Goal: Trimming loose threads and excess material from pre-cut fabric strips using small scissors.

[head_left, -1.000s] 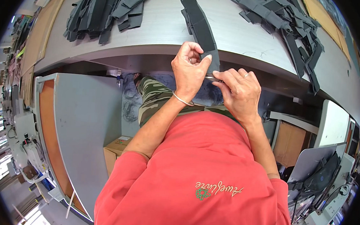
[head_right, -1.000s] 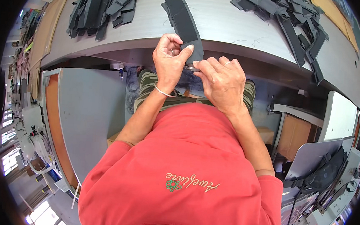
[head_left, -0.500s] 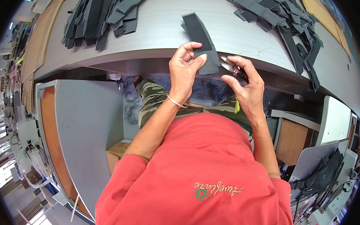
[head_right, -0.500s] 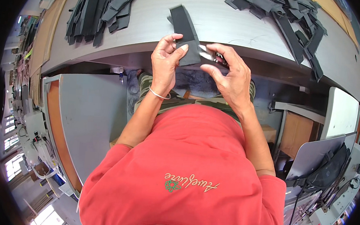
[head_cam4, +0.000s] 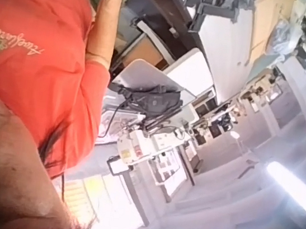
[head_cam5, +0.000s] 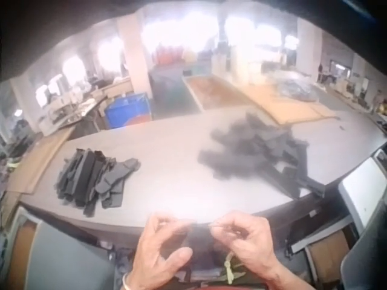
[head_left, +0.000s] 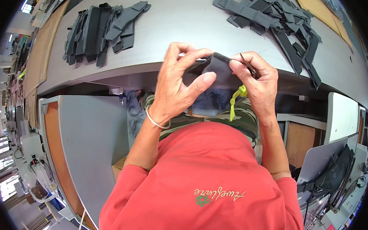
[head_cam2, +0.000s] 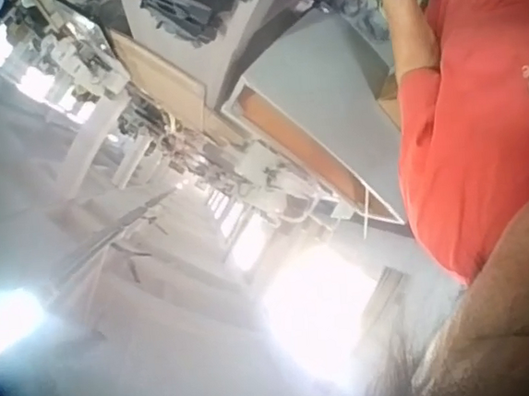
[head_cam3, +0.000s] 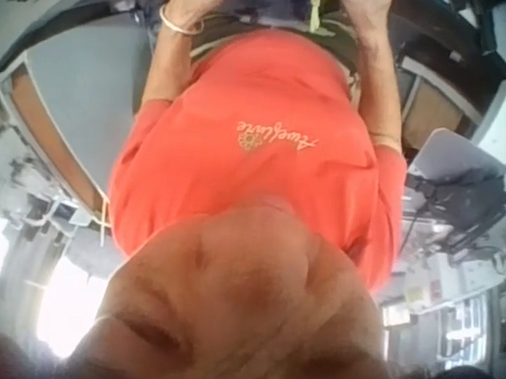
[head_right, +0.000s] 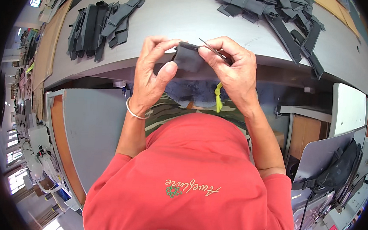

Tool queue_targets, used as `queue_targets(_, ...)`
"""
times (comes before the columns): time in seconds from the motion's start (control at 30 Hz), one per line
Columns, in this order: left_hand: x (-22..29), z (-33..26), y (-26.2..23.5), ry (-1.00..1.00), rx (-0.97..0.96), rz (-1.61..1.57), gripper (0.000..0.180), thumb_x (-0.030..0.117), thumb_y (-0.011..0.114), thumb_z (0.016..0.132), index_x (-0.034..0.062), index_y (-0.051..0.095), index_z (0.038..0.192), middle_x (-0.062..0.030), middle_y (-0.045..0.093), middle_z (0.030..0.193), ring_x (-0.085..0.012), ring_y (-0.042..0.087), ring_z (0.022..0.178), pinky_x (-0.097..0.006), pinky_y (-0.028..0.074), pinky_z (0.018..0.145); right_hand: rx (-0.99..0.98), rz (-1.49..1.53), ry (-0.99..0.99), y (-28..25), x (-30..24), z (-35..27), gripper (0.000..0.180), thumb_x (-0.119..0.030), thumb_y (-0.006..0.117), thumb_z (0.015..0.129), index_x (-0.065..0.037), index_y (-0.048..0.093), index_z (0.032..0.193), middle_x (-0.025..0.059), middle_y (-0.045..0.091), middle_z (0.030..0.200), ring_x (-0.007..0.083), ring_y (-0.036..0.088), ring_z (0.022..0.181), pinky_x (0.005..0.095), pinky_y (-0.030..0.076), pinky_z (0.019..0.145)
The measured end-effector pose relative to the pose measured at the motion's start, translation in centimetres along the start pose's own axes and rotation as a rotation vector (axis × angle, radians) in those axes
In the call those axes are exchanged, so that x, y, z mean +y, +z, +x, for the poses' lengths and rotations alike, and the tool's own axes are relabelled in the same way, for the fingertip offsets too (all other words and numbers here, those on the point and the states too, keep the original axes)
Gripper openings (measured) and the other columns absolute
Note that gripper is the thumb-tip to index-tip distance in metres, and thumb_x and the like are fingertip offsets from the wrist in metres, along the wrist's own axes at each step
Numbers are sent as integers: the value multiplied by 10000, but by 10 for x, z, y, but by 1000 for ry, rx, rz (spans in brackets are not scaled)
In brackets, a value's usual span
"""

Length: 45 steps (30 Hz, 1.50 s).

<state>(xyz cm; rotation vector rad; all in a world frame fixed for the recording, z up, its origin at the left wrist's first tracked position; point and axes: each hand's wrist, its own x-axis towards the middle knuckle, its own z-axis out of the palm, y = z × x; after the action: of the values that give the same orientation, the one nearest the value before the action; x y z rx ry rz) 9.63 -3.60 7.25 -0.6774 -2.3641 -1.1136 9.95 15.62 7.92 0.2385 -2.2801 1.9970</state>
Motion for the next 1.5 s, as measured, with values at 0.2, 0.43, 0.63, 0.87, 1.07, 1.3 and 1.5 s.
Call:
queue_targets(0.2,-1,-17,26,-635,-62,-921,265,118,592,941,-42,626,1150,-22,657,974,-49,571,853,-199,477,769,-80,98,93,1,15,2,143,-113,696,852,-22,679,961,-30,571,702,33,491,656,189,397,589)
queue_targets(0.43,-7,-22,22,-686,-110,-915,256,135,597,939,-36,646,1123,-28,676,941,-47,589,808,-204,494,717,-68,-431,-311,-28,19,5,277,-112,707,787,-113,673,1061,20,653,817,151,572,746,284,411,682)
queue_targets(0.63,-8,-23,21,-736,-231,-950,255,144,596,940,-39,646,1110,-36,678,928,-53,597,798,-202,494,712,-159,-610,-457,-24,20,7,162,-120,681,792,-136,702,951,-10,657,803,181,528,675,303,344,655)
queue_targets(0.87,-10,-28,23,-729,-255,-942,255,158,587,945,-36,646,1101,-37,677,918,-50,594,789,-200,491,706,-83,-683,-455,-21,26,6,114,-122,683,789,-141,697,900,-29,658,761,173,533,642,302,344,631)
queue_targets(1.07,-11,-25,23,-760,-254,-1003,233,158,580,948,-23,645,1080,-22,667,893,-46,589,771,-198,486,691,-107,-677,-489,-14,28,2,124,-122,689,790,-135,700,913,-6,662,769,174,544,644,300,374,623)
queue_targets(1.3,-18,-26,29,-753,-135,-1047,202,88,523,954,-22,613,1098,-37,638,914,-44,576,800,-195,482,707,-67,29,159,-9,30,-10,319,-118,764,776,-96,680,1083,-48,519,706,39,441,659,182,380,631)
queue_targets(1.5,-15,-20,33,-606,-156,-955,229,-1,511,912,-2,643,1099,-27,592,995,-63,540,909,-205,455,780,-125,43,160,-5,50,-14,105,-28,689,803,-17,689,907,-31,600,700,34,484,669,210,405,603)
